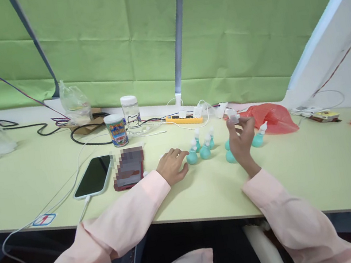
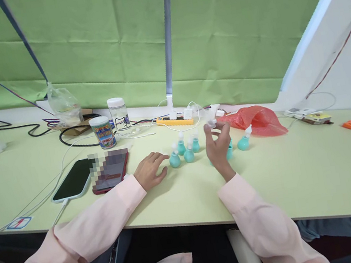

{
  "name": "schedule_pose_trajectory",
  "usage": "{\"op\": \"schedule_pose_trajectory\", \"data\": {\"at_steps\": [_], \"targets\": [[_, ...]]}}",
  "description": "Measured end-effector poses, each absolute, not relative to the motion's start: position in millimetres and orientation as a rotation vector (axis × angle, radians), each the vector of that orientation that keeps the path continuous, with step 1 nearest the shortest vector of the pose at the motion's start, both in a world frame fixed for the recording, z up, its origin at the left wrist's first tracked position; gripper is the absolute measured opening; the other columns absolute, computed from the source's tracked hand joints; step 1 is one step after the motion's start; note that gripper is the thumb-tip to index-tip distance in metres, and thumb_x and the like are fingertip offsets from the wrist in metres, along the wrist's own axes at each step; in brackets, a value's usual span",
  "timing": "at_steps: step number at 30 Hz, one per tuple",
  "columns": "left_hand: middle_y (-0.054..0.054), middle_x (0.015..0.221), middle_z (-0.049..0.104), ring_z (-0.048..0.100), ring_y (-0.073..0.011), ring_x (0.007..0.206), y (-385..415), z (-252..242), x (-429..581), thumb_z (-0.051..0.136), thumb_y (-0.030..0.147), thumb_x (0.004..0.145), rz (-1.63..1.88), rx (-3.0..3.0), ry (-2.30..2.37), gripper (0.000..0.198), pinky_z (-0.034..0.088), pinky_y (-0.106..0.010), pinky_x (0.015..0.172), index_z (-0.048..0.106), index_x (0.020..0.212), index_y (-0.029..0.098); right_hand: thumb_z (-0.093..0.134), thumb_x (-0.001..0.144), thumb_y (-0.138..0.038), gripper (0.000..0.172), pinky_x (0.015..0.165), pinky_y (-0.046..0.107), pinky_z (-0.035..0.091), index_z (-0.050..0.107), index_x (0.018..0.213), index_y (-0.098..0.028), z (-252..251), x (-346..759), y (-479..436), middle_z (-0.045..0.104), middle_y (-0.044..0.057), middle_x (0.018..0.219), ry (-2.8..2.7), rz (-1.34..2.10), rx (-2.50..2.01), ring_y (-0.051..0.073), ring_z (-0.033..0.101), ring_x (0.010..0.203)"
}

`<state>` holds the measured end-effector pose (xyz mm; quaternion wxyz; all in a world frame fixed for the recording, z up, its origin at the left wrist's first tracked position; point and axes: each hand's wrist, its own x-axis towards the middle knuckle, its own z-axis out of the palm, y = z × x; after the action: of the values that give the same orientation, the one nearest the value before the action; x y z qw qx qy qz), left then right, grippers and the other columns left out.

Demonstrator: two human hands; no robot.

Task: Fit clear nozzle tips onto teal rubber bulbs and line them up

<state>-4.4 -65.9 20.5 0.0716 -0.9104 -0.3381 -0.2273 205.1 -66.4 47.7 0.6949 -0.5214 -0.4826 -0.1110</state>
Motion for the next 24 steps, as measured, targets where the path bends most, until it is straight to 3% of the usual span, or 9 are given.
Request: {"op": "schedule_pose_trajectory", "data": {"at_steps": [6,10,14,24], "targets": [[-0.008,0.087,0.053,0.047,-0.0188,0.082,-67.3,17.9,-4.3,0.035,0.025,0.075,-0.633,-2.63,-0.93,0.024,0.039,-0.032,0.065,0.051,0.092,0.016,0.032,0.078,-0.043,0.036,0.061,0.035,0.037,0.037,0.099,-0.014,47.8,233.0,-66.1,0.057,0.006,0.065,-1.305,-0.361,-1.905,0.022,0.054,0.069],[-0.01,0.074,0.054,0.049,-0.0216,0.074,-72.9,14.3,-1.6,0.035,0.019,0.075,-0.547,-2.457,-0.832,0.021,0.037,-0.034,0.058,0.054,0.081,0.013,0.024,0.08,-0.044,0.041,0.058,0.035,0.037,0.038,0.098,-0.01,37.9,229.9,-62.1,0.057,0.013,0.069,-1.428,-0.407,-2.2,0.027,0.055,0.069],[-0.01,0.066,0.054,0.051,-0.0207,0.065,-86.1,7.9,5.0,0.036,0.011,0.072,-0.544,-2.319,-0.607,0.02,0.035,-0.033,0.053,0.053,0.083,0.01,0.022,0.08,-0.044,0.042,0.055,0.033,0.037,0.037,0.1,-0.009,27.8,228.9,-56.0,0.057,0.015,0.072,-1.503,-0.402,-2.253,0.027,0.056,0.07],[-0.008,0.055,0.053,0.05,-0.0166,0.053,-106.7,2.5,12.9,0.038,0.009,0.071,-0.662,-2.241,-0.388,0.017,0.032,-0.028,0.046,0.053,0.079,0.008,0.02,0.081,-0.045,0.044,0.051,0.027,0.032,0.038,0.102,-0.01,18.8,235.2,-46.0,0.056,0.011,0.062,-1.46,-0.541,-2.098,0.023,0.054,0.06]]}}
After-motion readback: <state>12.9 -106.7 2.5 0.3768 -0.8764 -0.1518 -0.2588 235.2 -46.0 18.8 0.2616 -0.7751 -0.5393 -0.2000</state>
